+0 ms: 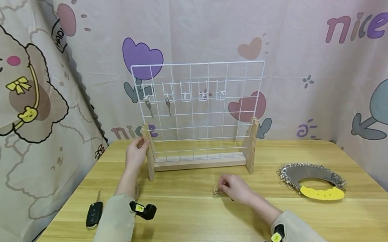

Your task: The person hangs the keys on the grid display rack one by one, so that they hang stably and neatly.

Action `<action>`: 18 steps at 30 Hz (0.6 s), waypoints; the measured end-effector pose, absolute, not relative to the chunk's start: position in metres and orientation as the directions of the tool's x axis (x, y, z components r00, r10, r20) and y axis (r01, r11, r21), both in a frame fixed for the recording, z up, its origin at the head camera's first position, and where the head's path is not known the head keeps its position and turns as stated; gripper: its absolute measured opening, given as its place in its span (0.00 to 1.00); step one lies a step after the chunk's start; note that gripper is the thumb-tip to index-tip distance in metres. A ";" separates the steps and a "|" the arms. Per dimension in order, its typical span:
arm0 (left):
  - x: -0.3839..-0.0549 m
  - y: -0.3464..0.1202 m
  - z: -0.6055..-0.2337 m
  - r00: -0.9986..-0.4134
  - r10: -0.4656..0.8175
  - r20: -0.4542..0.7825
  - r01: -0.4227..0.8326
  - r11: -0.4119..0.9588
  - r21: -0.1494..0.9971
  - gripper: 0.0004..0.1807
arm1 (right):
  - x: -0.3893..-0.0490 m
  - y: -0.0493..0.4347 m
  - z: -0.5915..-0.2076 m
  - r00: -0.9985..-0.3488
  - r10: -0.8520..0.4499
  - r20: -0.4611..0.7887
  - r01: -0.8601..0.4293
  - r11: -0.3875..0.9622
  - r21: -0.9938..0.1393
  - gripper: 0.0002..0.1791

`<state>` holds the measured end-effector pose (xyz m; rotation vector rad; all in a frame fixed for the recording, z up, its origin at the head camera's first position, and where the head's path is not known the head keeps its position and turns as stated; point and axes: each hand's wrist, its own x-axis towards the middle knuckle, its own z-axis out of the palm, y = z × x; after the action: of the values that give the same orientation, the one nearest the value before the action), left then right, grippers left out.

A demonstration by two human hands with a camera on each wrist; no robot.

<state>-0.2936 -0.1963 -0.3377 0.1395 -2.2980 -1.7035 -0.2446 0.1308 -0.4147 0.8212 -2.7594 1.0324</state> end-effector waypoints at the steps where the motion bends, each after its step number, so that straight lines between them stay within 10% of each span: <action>1: -0.294 -0.196 -0.338 -0.957 -0.240 0.164 0.087 0.301 0.950 0.26 | -0.245 0.131 -0.414 -0.847 -0.456 0.273 -0.521 0.611 -0.596 0.05; 18: -0.298 -0.197 -0.341 -0.955 -0.239 0.176 0.091 0.326 0.941 0.26 | -0.249 0.127 -0.390 -0.848 -0.404 0.343 -0.516 0.481 -0.709 0.07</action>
<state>-0.2978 -0.1975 -0.3408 0.1325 -2.3127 -1.6692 -0.2489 0.1270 -0.3902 0.8092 -2.5906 1.3079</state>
